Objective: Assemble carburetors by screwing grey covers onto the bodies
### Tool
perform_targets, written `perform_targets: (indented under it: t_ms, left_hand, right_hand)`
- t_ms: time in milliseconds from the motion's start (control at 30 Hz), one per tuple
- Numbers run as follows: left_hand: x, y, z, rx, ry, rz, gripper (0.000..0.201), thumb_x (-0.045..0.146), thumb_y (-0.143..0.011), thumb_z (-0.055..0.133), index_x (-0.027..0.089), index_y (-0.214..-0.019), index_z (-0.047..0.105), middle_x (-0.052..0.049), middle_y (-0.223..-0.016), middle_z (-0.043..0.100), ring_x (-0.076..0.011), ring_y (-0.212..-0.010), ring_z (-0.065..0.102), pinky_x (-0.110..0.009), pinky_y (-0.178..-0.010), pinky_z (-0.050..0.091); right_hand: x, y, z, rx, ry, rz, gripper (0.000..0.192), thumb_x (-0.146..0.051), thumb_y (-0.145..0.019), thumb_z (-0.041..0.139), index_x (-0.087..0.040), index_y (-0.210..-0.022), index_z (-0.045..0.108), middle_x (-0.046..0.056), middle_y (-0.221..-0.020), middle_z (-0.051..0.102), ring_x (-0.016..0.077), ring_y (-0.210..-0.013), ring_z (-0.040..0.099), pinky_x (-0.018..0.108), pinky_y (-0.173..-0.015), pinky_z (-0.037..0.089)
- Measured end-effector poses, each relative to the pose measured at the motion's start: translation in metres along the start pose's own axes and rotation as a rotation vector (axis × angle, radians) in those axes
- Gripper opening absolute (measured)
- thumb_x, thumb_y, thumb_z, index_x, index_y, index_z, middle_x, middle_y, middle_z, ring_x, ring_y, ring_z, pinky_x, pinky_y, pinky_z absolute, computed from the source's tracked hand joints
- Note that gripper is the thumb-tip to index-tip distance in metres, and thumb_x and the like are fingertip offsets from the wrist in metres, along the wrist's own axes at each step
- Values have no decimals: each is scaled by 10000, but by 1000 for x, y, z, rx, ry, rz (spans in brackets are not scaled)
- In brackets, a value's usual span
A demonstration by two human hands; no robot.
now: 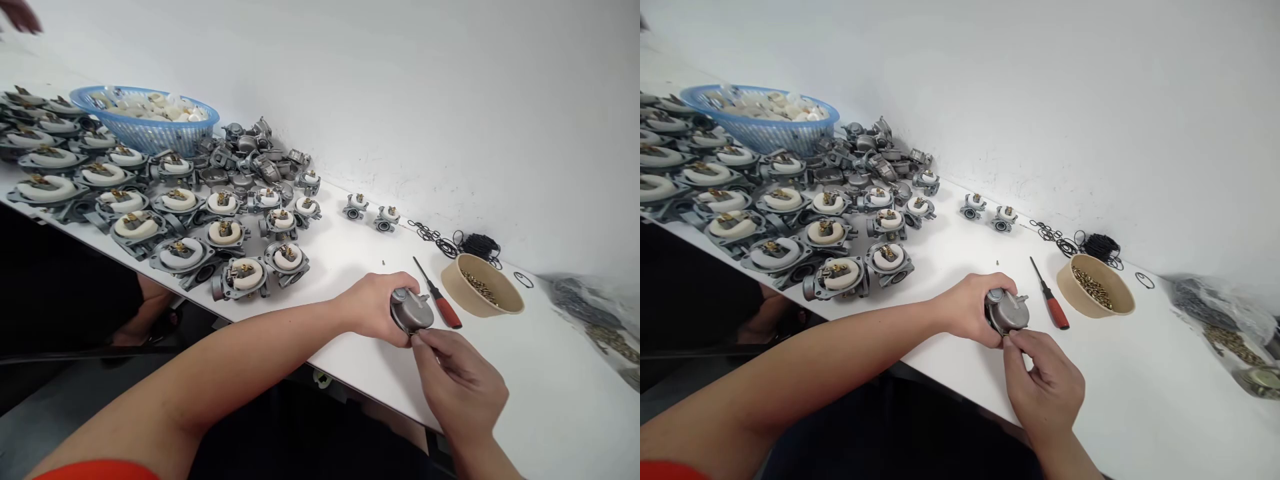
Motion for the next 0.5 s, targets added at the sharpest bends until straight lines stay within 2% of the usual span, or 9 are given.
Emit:
perform_targets:
  t_ms: [167,333,500]
  left_hand:
    - [3,0,-2,-1,-31,10,613,278,-505,812,242,-1079,599,22,-856,654,-182,-778,625,-248,-673,485]
    - [4,0,-4,-18,-46,26,618,246,-511,791,242,-1098,597,18,-860,659,-190,-793,631,-248,-666,478]
    - [5,0,-4,-30,-52,29,639,242,-503,805,231,-1108,601,4,-895,673,-195,-813,639,-253,-684,484]
  right_hand:
    - [-4,0,2,27,117,-68,82,-126,-837,667,-198,-799,678,-16,-738,672,86,-522,542,234,-466,395]
    - [-4,0,4,15,181,-192,110,-94,-842,654,-197,-849,691,2,-774,681,114,-626,605,237,-537,444]
    - [3,12,6,-13,74,-123,147,-128,-845,669,-197,-966,715,47,-914,670,112,-605,586,237,-442,386]
Point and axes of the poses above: each hand's wrist, its own y-axis away from the middle knuckle, its own z-axis out of the palm, x = y × z, the point moved 2 cm from there along -y, towards the middle knuckle
